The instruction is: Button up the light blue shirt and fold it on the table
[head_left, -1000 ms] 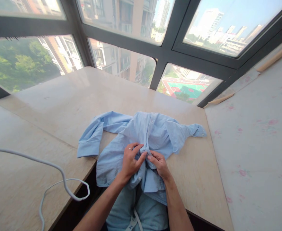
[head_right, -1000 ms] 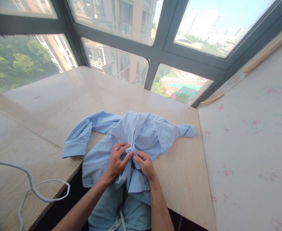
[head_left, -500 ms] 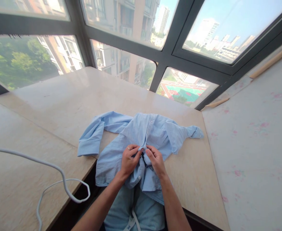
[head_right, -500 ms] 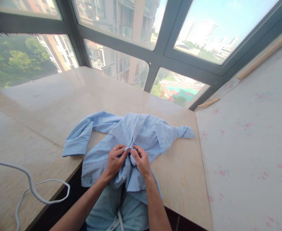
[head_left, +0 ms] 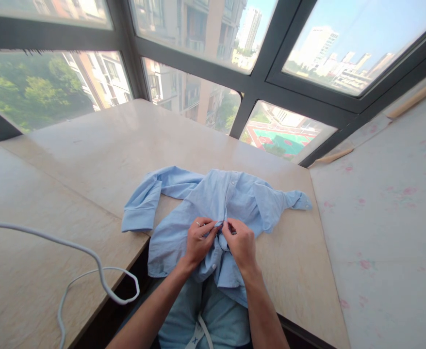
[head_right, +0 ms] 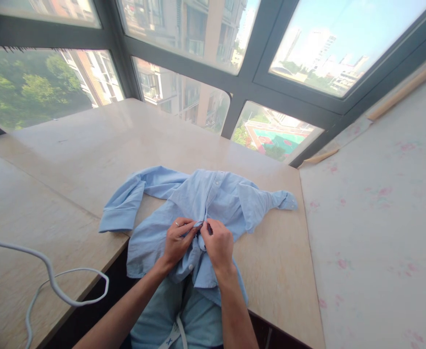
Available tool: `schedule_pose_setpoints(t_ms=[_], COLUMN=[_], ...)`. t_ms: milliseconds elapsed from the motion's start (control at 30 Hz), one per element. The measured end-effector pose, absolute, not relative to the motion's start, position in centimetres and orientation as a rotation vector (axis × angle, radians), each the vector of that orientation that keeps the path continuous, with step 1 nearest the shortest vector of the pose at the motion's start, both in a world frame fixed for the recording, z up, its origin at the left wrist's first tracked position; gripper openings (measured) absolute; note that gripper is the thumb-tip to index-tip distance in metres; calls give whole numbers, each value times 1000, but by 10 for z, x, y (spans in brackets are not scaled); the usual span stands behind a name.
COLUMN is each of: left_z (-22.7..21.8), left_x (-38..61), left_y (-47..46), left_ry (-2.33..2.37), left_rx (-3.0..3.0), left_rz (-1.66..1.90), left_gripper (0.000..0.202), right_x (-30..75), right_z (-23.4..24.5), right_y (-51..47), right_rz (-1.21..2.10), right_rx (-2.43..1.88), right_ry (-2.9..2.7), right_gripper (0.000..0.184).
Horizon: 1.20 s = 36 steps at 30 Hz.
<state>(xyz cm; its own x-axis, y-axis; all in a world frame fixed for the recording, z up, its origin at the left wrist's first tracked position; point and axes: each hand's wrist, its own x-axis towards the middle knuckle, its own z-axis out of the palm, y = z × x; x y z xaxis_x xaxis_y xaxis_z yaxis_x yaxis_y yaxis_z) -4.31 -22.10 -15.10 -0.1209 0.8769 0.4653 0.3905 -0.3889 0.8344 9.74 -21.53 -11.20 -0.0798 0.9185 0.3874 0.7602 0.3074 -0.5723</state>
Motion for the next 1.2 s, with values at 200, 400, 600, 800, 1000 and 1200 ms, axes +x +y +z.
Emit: schedule_pose_setpoints(t_ms=[200, 400, 600, 800, 1000, 1200], left_z=[-148, -140, -141, -146, -144, -143], left_x=[-44, -47, -48, -47, -50, -55], left_y=[-221, -220, -221, -218, -215, -212], left_ry=[1384, 1324, 1372, 1356, 1343, 1315], left_rx=[1661, 1546, 1510, 1609, 1560, 1478], left_rz=[1489, 1423, 1288, 1248, 1212, 1195], left_gripper=[17, 22, 19, 17, 20, 21], right_x=[103, 110, 109, 112, 112, 106], right_z=[-106, -110, -129, -143, -140, -133], right_y=[-210, -202, -202, -204, -207, -211], right_rz=[588, 1064, 1145, 1163, 1122, 1027], right_rx=[-1523, -1321, -1245, -1242, -1254, -1266], right_ry=[-1905, -1724, -1638, -1560, -1595, -1642], right_gripper=[24, 24, 28, 29, 29, 30])
